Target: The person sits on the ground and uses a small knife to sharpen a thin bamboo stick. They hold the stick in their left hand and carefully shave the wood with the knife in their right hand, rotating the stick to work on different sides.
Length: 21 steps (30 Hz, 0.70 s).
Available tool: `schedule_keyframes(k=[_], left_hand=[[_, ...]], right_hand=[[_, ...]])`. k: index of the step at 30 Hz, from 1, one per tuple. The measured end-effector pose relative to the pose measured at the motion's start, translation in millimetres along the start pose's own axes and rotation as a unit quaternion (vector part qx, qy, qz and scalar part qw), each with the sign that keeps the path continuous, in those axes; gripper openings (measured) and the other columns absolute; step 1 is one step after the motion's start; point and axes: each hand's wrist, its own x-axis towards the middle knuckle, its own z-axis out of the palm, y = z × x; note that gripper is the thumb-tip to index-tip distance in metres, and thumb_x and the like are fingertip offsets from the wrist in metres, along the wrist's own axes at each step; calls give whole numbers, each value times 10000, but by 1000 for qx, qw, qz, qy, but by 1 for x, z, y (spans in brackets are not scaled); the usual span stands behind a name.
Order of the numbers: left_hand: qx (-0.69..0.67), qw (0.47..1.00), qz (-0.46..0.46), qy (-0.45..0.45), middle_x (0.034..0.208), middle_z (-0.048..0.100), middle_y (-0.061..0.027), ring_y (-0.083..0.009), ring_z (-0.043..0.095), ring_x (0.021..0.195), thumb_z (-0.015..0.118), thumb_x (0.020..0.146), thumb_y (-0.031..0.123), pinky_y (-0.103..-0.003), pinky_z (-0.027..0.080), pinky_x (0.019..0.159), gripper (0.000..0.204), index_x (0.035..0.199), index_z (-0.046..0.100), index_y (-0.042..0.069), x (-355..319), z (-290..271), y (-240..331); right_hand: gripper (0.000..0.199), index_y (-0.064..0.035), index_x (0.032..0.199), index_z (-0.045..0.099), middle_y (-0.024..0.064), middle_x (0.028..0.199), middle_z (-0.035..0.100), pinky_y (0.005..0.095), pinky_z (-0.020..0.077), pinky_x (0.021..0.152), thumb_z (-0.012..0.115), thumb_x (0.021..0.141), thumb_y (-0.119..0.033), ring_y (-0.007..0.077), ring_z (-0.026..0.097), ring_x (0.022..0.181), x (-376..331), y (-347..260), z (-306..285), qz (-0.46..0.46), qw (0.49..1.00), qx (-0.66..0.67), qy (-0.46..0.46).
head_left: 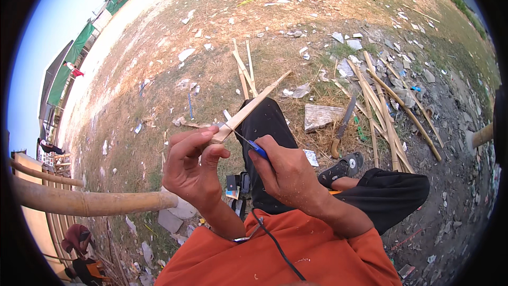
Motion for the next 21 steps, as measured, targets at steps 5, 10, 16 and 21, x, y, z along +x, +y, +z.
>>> schedule_keyframes(k=[5, 10, 16, 21], left_hand=[[2, 1000, -10, 2, 939, 632, -179, -171, 638, 717, 736, 811, 11, -241, 551, 567, 200, 972, 637, -55, 0, -2, 3], [27, 1000, 13, -8, 955, 638, -177, -165, 642, 699, 720, 828, 11, -237, 549, 563, 181, 976, 638, -53, -3, -2, -3], [26, 999, -20, 35, 960, 635, -181, -158, 638, 659, 700, 851, 17, -236, 545, 555, 178, 999, 631, -54, 3, -10, -1], [31, 999, -2, 30, 954, 633, -173, -152, 633, 639, 699, 856, 31, -231, 538, 540, 185, 1001, 628, -59, 3, -10, -3]], right_hand=[[158, -27, 905, 465, 176, 600, 558, 459, 425, 439, 570, 939, -140, 384, 587, 537, 2, 3, 2, 83, 995, -47, -18], [156, -30, 896, 460, 185, 573, 546, 471, 416, 430, 559, 948, -140, 389, 584, 523, -3, -5, 7, 30, 999, -29, 16], [141, -26, 920, 474, 200, 549, 524, 477, 403, 435, 572, 938, -126, 398, 582, 525, 3, 5, 17, 50, 997, -61, 5], [154, -27, 918, 470, 195, 550, 533, 480, 416, 433, 567, 945, -144, 389, 585, 519, 5, 20, 25, 51, 994, -99, 23]])
